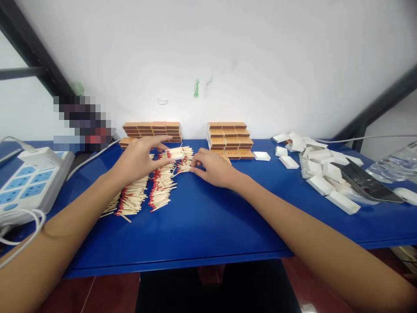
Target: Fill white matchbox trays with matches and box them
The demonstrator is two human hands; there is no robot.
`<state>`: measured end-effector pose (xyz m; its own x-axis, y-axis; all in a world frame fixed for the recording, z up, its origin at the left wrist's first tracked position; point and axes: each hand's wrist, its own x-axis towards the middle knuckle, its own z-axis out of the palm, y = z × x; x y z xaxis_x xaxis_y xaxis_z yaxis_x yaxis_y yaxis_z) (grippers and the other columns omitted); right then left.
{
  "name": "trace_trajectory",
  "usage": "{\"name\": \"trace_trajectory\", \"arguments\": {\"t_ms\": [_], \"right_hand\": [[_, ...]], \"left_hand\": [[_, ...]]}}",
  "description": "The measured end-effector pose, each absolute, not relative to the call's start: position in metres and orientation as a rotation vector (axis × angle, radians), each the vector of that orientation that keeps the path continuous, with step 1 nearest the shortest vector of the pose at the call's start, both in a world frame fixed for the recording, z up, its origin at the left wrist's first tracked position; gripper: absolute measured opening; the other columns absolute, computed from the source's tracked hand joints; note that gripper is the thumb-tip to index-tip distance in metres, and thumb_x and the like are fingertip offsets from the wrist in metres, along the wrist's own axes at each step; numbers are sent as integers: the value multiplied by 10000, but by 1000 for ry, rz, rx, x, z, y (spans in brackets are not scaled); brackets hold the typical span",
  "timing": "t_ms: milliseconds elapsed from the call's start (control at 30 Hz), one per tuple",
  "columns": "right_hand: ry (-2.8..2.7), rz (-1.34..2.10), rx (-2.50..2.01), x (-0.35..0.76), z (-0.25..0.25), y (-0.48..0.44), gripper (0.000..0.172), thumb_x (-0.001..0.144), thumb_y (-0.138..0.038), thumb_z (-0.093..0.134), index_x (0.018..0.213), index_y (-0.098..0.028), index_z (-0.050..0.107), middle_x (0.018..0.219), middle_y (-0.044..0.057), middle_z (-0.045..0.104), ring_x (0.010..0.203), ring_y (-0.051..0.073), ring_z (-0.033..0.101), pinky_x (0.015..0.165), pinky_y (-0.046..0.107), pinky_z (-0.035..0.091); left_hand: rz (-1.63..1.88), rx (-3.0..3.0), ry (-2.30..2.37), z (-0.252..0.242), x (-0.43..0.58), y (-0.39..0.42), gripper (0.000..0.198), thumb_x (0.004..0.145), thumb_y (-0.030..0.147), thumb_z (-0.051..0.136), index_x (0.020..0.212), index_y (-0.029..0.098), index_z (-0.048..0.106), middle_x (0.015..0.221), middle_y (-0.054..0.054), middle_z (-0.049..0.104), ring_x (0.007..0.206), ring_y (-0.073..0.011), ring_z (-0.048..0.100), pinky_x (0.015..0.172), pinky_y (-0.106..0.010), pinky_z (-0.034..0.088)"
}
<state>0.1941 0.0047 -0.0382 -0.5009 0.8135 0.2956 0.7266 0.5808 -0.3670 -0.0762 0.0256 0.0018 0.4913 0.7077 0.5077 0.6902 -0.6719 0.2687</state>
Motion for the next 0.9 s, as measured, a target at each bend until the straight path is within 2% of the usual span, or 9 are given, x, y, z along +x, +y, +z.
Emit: {"name": "trace_trajectory", "arguments": {"t_ms": [367, 700, 900], "right_hand": [[-2402, 283, -1246, 219, -18, -4, 127, 1013, -220, 622, 901, -173, 657, 971, 68, 624, 830, 179, 560, 758, 317, 416], [-2403, 407, -1271, 220, -13, -7, 140, 993, -217, 635, 866, -169, 669, 878, 51, 648, 774, 163, 555, 719, 308, 400], [-2215, 479, -1212, 222, -9, -5, 191, 1014, -324, 635, 893, -182, 676, 849, 35, 660, 754, 163, 533, 700, 311, 383]], "left_hand": [[842, 2709, 1245, 2, -67, 17, 654, 894, 614, 768, 1438, 260, 685, 1090, -63, 841, 1083, -309, 773, 1006, -450, 550], [804, 2731, 1251, 1, -67, 17, 708, 890, 623, 769, 1487, 264, 645, 1125, -64, 840, 1123, -314, 764, 983, -431, 534], [812, 2714, 1204, -2, -66, 14, 700, 871, 618, 802, 1462, 270, 664, 1079, -41, 849, 1082, -308, 775, 939, -404, 551]]}}
